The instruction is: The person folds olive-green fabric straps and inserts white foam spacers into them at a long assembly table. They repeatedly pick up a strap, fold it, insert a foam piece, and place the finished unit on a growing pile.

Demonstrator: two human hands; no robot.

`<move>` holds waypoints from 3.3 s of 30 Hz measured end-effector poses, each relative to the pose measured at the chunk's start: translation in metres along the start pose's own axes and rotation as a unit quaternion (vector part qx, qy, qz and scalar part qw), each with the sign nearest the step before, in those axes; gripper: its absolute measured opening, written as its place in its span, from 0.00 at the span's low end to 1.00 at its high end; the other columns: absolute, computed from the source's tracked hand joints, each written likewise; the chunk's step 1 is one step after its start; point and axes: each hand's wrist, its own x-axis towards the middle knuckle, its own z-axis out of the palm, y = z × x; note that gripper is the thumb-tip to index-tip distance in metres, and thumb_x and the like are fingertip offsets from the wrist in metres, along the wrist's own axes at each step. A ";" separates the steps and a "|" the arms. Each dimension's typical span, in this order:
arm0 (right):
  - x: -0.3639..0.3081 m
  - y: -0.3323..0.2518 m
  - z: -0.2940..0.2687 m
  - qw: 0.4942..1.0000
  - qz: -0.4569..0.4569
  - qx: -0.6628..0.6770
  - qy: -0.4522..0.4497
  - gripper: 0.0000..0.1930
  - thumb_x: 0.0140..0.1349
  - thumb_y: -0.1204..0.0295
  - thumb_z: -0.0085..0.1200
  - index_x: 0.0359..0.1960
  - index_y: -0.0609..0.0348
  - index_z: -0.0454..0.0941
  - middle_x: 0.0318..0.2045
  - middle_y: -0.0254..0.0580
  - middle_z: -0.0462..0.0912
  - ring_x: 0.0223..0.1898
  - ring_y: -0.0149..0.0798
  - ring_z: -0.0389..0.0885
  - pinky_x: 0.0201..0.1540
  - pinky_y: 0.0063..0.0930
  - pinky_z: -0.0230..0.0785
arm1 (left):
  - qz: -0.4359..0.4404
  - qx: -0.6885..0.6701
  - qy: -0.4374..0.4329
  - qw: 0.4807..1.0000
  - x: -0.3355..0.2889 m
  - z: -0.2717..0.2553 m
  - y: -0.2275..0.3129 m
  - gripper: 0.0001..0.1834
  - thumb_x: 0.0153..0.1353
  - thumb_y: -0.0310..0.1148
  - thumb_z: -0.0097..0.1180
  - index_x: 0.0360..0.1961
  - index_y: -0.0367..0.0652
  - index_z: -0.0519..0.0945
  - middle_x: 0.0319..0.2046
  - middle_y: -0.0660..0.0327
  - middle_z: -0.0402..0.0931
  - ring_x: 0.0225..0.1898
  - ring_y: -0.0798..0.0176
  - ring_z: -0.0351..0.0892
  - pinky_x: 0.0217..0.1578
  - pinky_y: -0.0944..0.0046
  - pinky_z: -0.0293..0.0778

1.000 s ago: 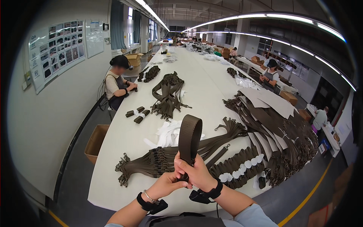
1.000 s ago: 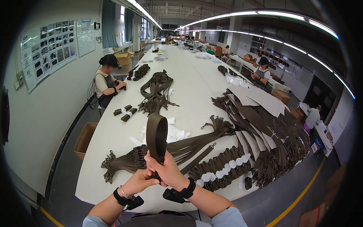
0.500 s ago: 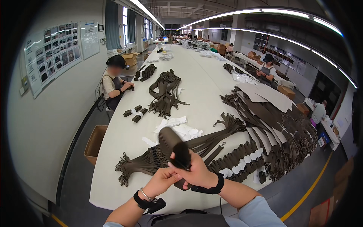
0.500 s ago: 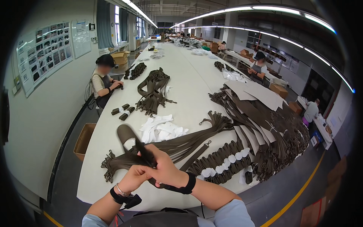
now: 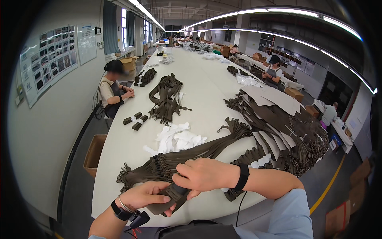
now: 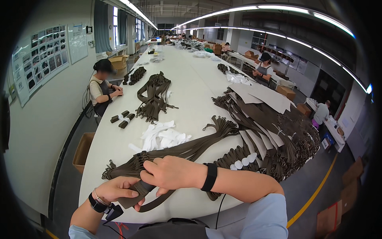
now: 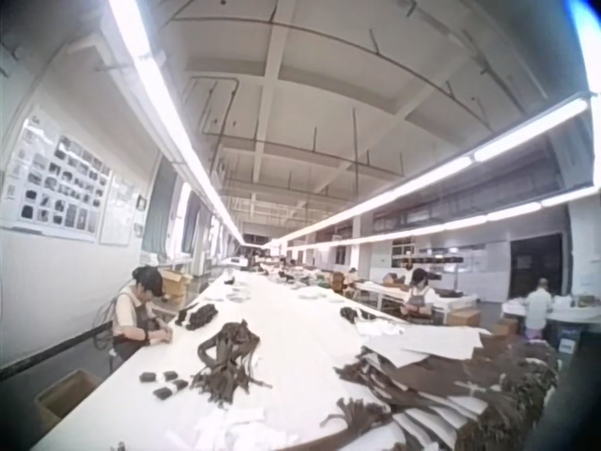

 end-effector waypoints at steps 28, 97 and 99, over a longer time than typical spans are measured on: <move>-0.041 -0.020 0.033 0.997 0.046 -0.053 -0.030 0.08 0.54 0.73 0.54 0.36 0.59 0.73 0.26 0.38 0.69 0.24 0.35 0.76 0.24 0.28 0.73 | -0.117 0.029 0.137 0.983 -0.012 0.023 -0.044 0.16 0.74 0.40 0.49 0.39 0.37 0.76 0.27 0.64 0.80 0.20 0.74 0.74 0.23 0.74 0.69; -0.024 -0.026 0.137 0.789 0.279 0.470 0.282 0.23 0.65 0.83 0.39 0.63 0.64 0.65 0.37 0.43 0.81 0.28 0.24 0.79 0.25 0.18 0.75 | 0.046 0.131 0.273 0.952 0.081 -0.007 -0.058 0.12 0.71 0.37 0.54 0.44 0.39 0.79 0.36 0.62 0.82 0.38 0.68 0.82 0.41 0.66 0.79; -0.012 -0.026 0.100 0.754 0.330 0.530 0.203 0.26 0.55 0.89 0.38 0.58 0.64 0.69 0.37 0.43 0.80 0.29 0.31 0.82 0.28 0.28 0.77 | 0.128 0.047 0.185 0.973 0.071 -0.020 -0.073 0.19 0.69 0.41 0.56 0.51 0.36 0.77 0.43 0.54 0.81 0.44 0.61 0.82 0.46 0.62 0.78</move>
